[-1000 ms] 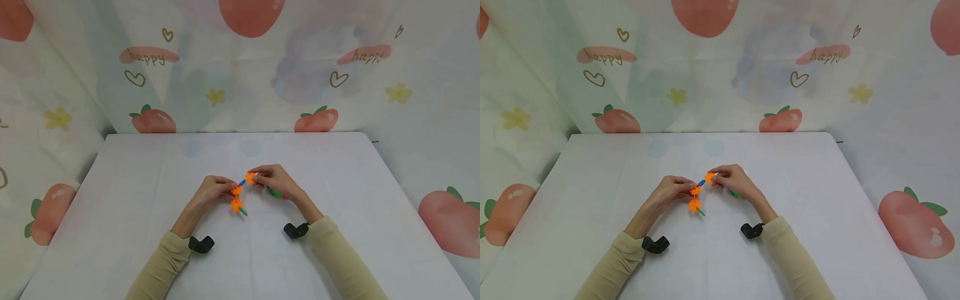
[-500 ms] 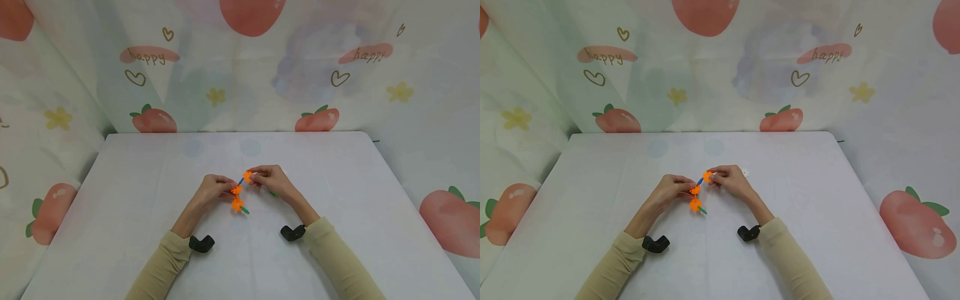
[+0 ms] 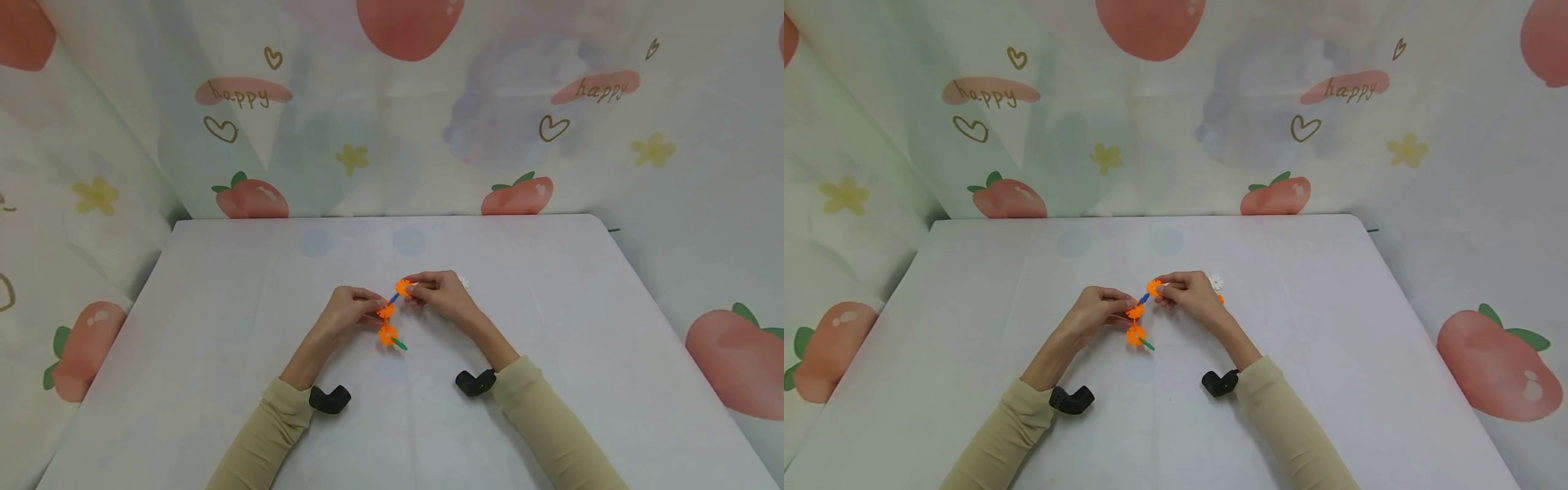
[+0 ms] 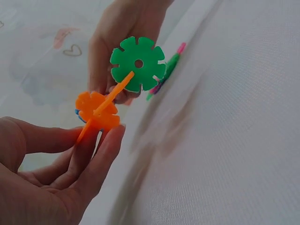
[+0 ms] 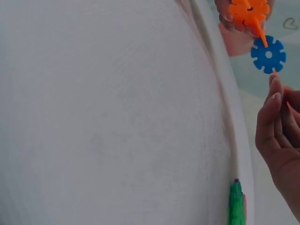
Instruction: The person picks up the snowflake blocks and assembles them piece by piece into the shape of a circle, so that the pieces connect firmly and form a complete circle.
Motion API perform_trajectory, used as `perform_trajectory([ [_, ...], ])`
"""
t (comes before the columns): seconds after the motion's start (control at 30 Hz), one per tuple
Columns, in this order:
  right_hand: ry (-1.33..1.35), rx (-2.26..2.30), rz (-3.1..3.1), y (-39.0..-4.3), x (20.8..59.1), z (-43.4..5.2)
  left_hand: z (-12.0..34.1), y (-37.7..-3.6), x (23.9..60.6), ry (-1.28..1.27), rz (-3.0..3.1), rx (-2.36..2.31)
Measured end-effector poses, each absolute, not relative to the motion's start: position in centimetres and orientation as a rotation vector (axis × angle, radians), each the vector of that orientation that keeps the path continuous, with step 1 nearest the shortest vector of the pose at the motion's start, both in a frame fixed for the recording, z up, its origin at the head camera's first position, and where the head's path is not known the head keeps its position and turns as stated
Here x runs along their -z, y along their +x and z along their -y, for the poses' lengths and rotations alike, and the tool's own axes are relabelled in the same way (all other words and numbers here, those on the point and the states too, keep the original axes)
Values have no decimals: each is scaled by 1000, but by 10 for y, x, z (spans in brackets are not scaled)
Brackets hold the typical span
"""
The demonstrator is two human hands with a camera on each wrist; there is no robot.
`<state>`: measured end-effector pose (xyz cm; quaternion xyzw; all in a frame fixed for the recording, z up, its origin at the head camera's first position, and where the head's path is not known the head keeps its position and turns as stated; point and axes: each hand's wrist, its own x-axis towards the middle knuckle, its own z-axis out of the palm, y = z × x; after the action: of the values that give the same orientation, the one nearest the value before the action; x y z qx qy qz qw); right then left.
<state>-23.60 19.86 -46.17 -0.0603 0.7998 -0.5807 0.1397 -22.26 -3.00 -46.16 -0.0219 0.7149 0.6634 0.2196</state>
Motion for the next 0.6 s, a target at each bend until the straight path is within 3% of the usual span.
perform_trajectory([
  [0.6, -232, 1705, -2269, -234, 461, -198, 26, -221, 463, -107, -1968, -1866],
])
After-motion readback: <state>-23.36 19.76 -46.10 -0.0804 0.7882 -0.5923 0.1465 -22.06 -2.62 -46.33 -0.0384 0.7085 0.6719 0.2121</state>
